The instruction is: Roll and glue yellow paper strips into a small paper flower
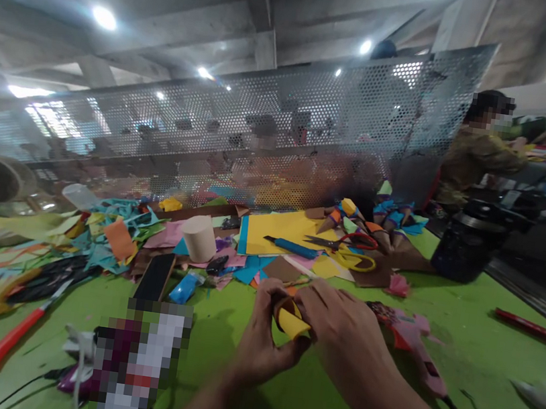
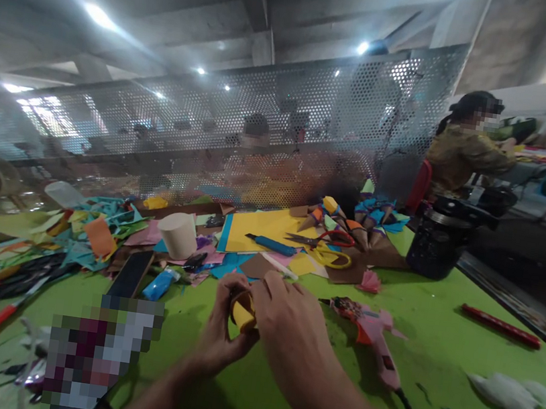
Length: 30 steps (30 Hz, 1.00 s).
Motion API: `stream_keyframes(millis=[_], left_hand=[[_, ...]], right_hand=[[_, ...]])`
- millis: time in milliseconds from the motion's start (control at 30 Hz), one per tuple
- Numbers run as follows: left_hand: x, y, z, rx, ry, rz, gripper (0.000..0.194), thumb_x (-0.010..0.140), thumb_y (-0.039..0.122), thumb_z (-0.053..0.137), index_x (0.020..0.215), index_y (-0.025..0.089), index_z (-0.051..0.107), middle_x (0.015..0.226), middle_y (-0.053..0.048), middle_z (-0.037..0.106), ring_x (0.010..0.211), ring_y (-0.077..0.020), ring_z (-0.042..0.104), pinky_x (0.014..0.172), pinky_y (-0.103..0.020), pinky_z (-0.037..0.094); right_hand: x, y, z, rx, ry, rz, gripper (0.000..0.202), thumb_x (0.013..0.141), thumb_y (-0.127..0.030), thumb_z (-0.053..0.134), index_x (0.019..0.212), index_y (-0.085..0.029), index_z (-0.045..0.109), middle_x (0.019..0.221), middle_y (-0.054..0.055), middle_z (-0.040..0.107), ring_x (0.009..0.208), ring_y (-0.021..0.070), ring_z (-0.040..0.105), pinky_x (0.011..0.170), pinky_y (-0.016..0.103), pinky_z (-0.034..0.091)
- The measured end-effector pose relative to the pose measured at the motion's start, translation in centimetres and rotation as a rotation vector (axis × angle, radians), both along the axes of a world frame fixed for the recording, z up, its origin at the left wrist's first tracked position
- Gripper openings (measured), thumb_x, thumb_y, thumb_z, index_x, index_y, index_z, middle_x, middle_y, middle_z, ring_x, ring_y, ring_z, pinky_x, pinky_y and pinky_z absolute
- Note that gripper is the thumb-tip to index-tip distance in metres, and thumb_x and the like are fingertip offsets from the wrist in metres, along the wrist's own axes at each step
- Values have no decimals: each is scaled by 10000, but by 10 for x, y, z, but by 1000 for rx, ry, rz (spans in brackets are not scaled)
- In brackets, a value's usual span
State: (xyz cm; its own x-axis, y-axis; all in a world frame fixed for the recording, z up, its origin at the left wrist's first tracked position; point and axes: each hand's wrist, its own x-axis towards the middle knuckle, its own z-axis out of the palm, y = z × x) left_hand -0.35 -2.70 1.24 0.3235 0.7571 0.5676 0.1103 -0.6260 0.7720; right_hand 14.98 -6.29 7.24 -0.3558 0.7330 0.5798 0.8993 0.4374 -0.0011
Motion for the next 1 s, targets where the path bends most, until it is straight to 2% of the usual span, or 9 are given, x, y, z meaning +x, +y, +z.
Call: stream_keyframes(millis=[233, 367, 467, 600, 867, 1000], left_hand=[[-3, 0, 1, -27, 7, -31, 407, 806, 336, 660, 1118, 243, 415, 1073, -60, 447, 961, -216, 510, 823, -329, 472], [-5, 1, 2, -119, -2, -84, 435, 800, 405, 667, 1122, 248, 421, 1041, -45, 468, 937, -209, 506, 818, -324, 463], [-5, 4, -1, -215, -77, -92, 452, 805, 502, 651, 1109, 255, 426, 1019, -31, 482, 905, -198, 505, 791, -317, 456], [-2, 12, -7, -352, -258, -101, 496, 761, 595, 674, 1044, 255, 450, 982, -23, 498, 888, -193, 516, 783, -316, 457], [-1, 10, -3, -500, -405, -147, 430, 732, 490, 732, 1008, 248, 508, 997, -31, 529, 947, -219, 542, 835, -372, 479], [-3, 11, -7, -566, -497, -208, 457, 718, 484, 733, 1061, 259, 531, 1064, -43, 562, 1037, -239, 553, 930, -418, 466]], right_hand=[[2, 3, -5, 54, 9, 16, 243, 793, 36, 527, 802, -201, 581, 765, 33, 636, 612, 178, 570, 582, 311, 330], [5, 7, -3, -37, 67, 44, 191, 831, -15, 572, 771, -194, 598, 764, 23, 633, 620, 164, 571, 572, 292, 328], [8, 9, -1, -111, 159, 57, 139, 841, -67, 621, 776, -190, 627, 773, 16, 646, 656, 165, 600, 576, 273, 351], [11, 9, 0, -132, 261, 106, 112, 850, -96, 624, 856, -200, 665, 823, 22, 675, 717, 171, 640, 612, 254, 414], [16, 6, 1, -129, 368, 149, 145, 895, -150, 593, 988, -216, 684, 944, 54, 716, 798, 184, 684, 682, 269, 509], [20, 3, 4, -118, 383, 151, 209, 907, -158, 576, 1070, -236, 681, 999, 53, 719, 825, 186, 695, 702, 275, 516]])
